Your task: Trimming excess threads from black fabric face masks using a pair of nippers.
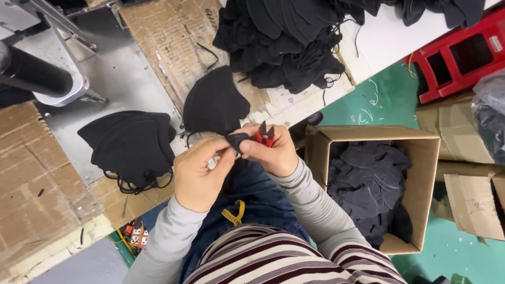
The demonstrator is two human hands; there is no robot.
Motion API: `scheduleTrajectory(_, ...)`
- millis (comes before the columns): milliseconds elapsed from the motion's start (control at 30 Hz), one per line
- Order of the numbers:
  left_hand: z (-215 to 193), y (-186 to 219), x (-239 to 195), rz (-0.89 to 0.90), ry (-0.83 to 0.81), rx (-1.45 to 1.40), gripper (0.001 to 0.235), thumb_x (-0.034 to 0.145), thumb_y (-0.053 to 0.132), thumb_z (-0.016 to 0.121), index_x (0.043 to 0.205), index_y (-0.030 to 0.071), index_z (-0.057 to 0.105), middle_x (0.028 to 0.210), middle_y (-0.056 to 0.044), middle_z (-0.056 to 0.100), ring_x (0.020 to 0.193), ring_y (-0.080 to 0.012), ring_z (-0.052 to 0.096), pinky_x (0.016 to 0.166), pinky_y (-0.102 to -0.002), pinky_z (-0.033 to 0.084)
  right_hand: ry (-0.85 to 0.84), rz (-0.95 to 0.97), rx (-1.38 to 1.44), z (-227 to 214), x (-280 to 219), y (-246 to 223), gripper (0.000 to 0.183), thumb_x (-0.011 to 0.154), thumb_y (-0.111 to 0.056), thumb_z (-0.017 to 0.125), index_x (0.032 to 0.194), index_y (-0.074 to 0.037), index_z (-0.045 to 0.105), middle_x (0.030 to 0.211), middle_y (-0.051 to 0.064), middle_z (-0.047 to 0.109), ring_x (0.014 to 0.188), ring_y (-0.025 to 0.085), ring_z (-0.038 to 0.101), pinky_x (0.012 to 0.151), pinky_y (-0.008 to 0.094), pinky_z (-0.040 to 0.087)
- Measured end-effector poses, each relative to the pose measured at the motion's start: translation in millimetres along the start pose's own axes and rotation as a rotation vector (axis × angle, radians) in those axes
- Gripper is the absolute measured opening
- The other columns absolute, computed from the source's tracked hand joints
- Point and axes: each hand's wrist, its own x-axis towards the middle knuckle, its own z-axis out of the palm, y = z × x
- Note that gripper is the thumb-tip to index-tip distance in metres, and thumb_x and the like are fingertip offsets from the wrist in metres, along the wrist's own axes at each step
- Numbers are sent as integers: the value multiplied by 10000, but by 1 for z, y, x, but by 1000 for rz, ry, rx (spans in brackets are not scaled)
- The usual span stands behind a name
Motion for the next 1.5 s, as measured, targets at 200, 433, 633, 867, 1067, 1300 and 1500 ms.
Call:
scheduleTrajectory(200, 2, 11, 4, 116, 41, 157, 159, 866, -6, 768, 1006, 11, 693, 917, -108, 714, 772, -218, 738, 670, -293, 573, 29, -75, -12, 14, -7, 3, 230, 965, 56, 692, 1194, 53, 709, 989, 95, 727, 817, 114, 642, 752, 255, 527)
scheduleTrajectory(433, -4, 9, 7, 136, 140, 192, 163, 866, -44, 758, 1005, -7, 684, 948, -117, 724, 778, -188, 719, 710, -285, 568, 80, -96, -97, 10, -8, -5, 70, 948, -1, 743, 995, 27, 699, 864, 73, 709, 769, 113, 644, 712, 253, 509)
scheduleTrajectory(633, -11, 5, 4, -15, 137, 58, 142, 873, -77, 732, 997, -21, 691, 939, -86, 721, 764, -110, 664, 720, -233, 534, 50, -157, -174, 8, -11, -12, 76, 946, -20, 754, 913, 11, 692, 806, 59, 671, 729, 124, 598, 695, 261, 477)
scheduleTrajectory(867, -9, -24, -8, -150, 123, -290, 102, 934, -113, 673, 1021, -60, 665, 979, -56, 681, 865, -72, 629, 796, -212, 532, 56, -180, -193, 17, -10, -17, 47, 961, -20, 718, 958, 11, 683, 893, 64, 663, 808, 115, 588, 751, 262, 483)
scheduleTrajectory(1067, -3, -35, -12, -299, 104, -464, 128, 956, -104, 668, 1077, -66, 684, 1038, -73, 698, 914, -89, 649, 809, -216, 535, 18, -260, -92, 29, -7, -19, 37, 994, -40, 663, 957, -34, 663, 909, 47, 658, 1037, 154, 694, 974, 312, 558)
scheduleTrajectory(1300, 7, -7, -6, -350, 25, -482, 283, 913, -29, 700, 1193, -23, 660, 1115, -81, 721, 1016, -114, 704, 887, -234, 576, 40, -295, -441, 31, -9, -22, 7, 1004, -5, 653, 1001, -4, 660, 1306, 148, 673, 1044, 145, 630, 968, 291, 505)
scheduleTrajectory(1500, 9, 4, -3, -116, 83, -32, 224, 938, -32, 741, 1159, -19, 707, 1044, -100, 754, 906, -116, 716, 808, -232, 564, 57, -365, -630, 30, -9, -16, 95, 956, 13, 724, 1036, -24, 690, 1236, 120, 699, 1021, 168, 688, 916, 281, 544)
